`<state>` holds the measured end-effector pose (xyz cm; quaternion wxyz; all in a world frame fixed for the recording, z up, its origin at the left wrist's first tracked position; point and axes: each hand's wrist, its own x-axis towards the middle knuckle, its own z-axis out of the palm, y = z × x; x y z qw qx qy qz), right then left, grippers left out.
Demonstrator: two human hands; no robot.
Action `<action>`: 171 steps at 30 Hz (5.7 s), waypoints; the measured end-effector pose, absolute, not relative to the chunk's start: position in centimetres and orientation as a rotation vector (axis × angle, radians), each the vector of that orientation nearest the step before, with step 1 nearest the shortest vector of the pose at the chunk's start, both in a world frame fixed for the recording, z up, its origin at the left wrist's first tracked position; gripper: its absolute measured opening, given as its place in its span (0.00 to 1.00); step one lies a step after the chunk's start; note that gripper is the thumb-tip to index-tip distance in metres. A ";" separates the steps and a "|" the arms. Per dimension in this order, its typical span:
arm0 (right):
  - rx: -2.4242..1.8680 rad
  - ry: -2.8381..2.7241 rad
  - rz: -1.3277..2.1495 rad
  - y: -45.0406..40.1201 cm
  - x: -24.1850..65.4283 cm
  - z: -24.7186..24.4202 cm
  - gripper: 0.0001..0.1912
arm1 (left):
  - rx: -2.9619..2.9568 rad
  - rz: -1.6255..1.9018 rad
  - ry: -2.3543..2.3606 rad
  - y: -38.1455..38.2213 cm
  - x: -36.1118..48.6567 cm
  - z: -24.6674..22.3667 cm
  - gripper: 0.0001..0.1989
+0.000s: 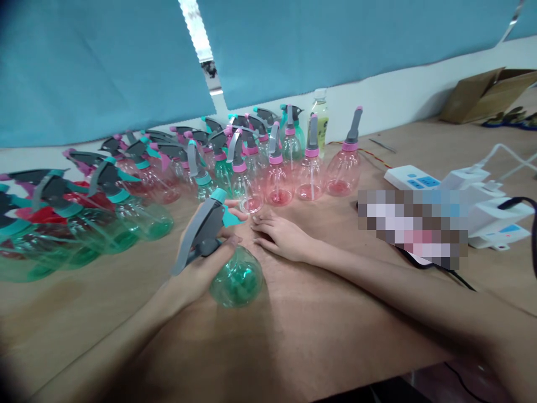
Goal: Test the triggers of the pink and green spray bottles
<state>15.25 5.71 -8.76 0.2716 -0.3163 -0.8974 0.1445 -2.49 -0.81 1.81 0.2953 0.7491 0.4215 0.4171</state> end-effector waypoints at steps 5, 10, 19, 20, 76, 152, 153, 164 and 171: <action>-0.846 -2.415 0.359 5.7 15.3 -8.8 0.16 | 1.992 1.150 1.070 -0.7 -2.5 1.6 0.16; -0.831 -2.396 0.397 5.8 15.2 -8.8 0.16 | 1.988 1.183 1.065 -0.8 -2.5 1.6 0.14; -0.846 -2.394 0.399 5.6 15.2 -8.8 0.16 | 2.022 1.152 1.095 -0.8 -2.4 1.8 0.14; -0.851 -2.393 0.398 5.6 15.2 -8.7 0.16 | 2.016 1.130 1.112 -0.9 -2.4 1.9 0.15; -0.828 -2.414 0.420 5.7 15.3 -8.9 0.16 | 1.978 1.153 1.120 -1.4 -2.5 1.3 0.24; -0.829 -2.405 0.357 6.0 15.3 -9.4 0.17 | 1.979 1.197 1.106 -1.0 -2.4 0.7 0.20; -0.831 -2.404 0.350 6.0 15.3 -9.4 0.17 | 1.981 1.196 1.104 -1.0 -2.4 0.7 0.20; -0.834 -2.409 0.332 6.0 15.2 -9.5 0.16 | 1.988 1.198 1.172 -1.2 -2.3 0.8 0.11; -0.826 -2.391 0.359 5.8 15.3 -9.2 0.15 | 1.936 1.264 1.138 -1.3 -2.0 0.4 0.27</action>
